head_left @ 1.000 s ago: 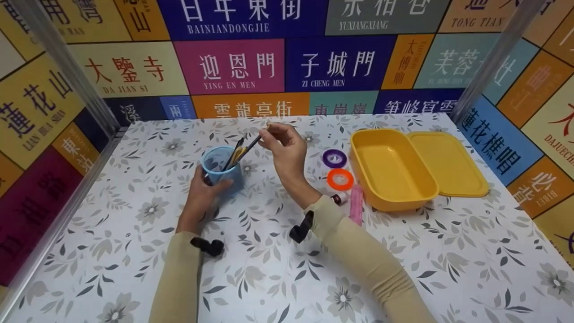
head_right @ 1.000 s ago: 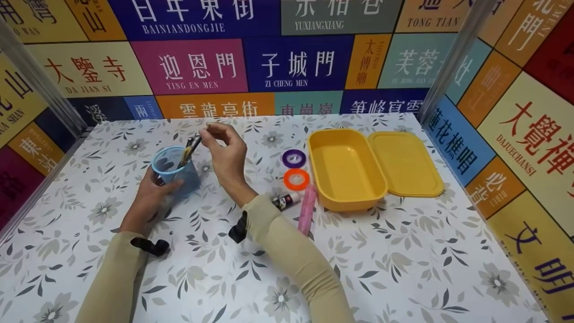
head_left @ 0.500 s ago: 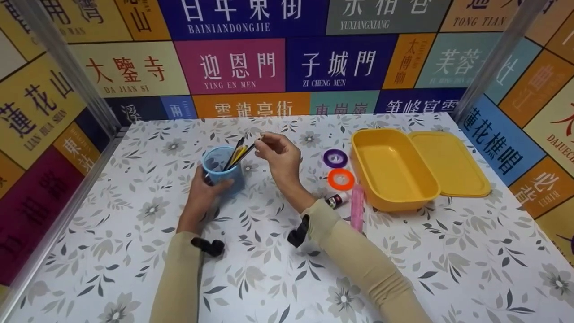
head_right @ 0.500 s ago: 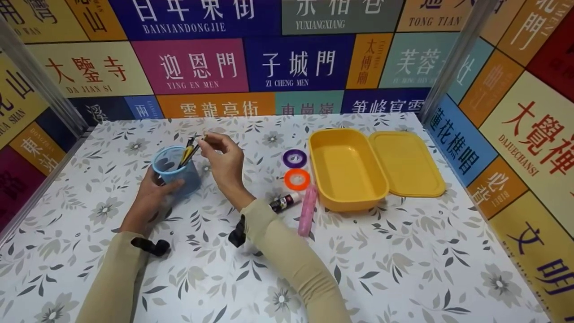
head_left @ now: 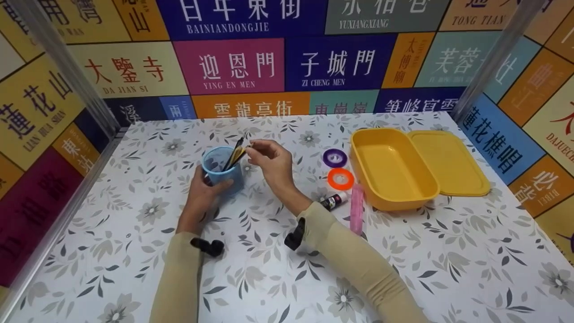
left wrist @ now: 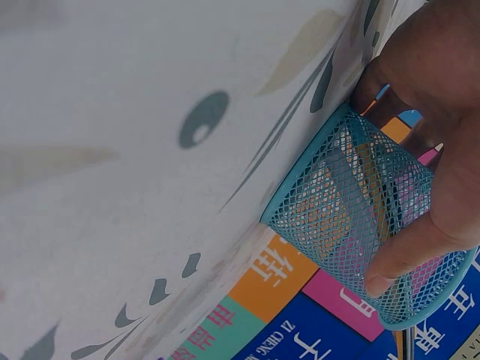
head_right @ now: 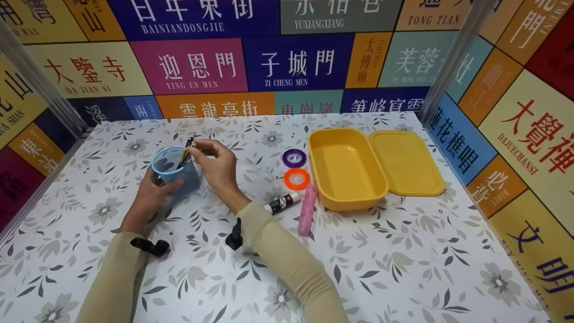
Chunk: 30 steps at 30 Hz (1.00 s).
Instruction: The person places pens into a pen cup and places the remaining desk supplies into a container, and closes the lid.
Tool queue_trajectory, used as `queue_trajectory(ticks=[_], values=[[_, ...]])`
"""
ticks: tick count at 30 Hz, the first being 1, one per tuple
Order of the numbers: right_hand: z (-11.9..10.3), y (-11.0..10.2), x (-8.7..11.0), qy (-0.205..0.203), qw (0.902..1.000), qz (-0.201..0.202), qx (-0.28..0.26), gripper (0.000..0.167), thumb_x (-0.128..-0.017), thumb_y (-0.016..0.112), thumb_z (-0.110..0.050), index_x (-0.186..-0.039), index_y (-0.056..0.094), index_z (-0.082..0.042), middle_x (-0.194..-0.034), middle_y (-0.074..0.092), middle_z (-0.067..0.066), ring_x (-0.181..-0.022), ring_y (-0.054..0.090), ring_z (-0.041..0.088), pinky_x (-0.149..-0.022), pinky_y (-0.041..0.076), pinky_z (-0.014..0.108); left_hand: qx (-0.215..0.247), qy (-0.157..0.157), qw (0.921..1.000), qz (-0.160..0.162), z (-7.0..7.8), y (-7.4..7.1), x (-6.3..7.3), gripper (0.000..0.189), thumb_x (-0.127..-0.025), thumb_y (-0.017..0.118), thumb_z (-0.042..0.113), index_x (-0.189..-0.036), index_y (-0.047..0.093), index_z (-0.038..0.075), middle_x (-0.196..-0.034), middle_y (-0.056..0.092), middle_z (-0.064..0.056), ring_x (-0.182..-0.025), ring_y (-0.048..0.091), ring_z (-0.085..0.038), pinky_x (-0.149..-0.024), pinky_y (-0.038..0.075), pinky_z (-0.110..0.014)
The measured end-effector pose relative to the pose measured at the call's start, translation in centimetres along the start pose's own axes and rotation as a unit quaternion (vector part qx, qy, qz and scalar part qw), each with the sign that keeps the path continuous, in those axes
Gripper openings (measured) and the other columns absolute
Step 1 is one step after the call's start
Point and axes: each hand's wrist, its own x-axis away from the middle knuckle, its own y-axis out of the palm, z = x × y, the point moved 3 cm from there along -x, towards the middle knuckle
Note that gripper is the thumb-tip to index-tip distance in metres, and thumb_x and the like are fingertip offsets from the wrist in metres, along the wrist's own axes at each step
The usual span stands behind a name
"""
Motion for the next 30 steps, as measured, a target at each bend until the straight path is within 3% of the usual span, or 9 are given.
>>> queue_trajectory(ticks=[10,16,24,30], values=[[0.45,0.08,0.26,0.021,0.9997,0.002,0.008,0.027,-0.087,0.077,-0.009,-0.109,0.070,0.005,-0.096,0.071,0.005,-0.085,0.068,0.013,-0.076,0.064,0.040,-0.012,-0.027,0.9995,0.004,-0.06,0.00,-0.09,0.099,-0.079,0.086,0.026,-0.157,0.025,0.020,-0.163,0.033,-0.005,-0.153,0.028,-0.024,-0.128,0.022,-0.038],[0.49,0.03,0.30,0.033,0.9993,-0.004,0.019,0.029,-0.087,0.077,-0.009,-0.111,0.070,0.005,-0.100,0.072,0.009,-0.085,0.068,0.012,-0.073,0.064,0.034,-0.012,-0.014,0.9998,0.006,-0.07,-0.03,-0.14,0.098,-0.079,0.086,0.026,-0.156,0.026,0.019,-0.162,0.035,-0.006,-0.152,0.031,-0.024,-0.127,0.023,-0.038],[0.58,-0.07,0.32,0.049,0.9983,-0.017,0.028,0.027,-0.088,0.076,-0.014,-0.110,0.071,0.001,-0.103,0.072,0.008,-0.088,0.069,0.013,-0.080,0.063,0.046,-0.006,0.000,1.0000,0.008,-0.03,0.02,-0.10,0.093,-0.080,0.085,0.021,-0.154,0.029,0.016,-0.159,0.038,-0.009,-0.149,0.034,-0.026,-0.126,0.027,-0.039],[0.43,-0.11,0.45,0.036,0.9988,-0.022,0.023,0.023,-0.089,0.075,-0.010,-0.109,0.071,0.002,-0.101,0.073,0.009,-0.085,0.069,0.013,-0.082,0.059,0.058,-0.007,-0.013,0.9999,0.005,0.08,0.03,-0.03,0.096,-0.080,0.085,0.022,-0.156,0.027,0.017,-0.161,0.036,-0.008,-0.151,0.031,-0.025,-0.126,0.026,-0.037]])
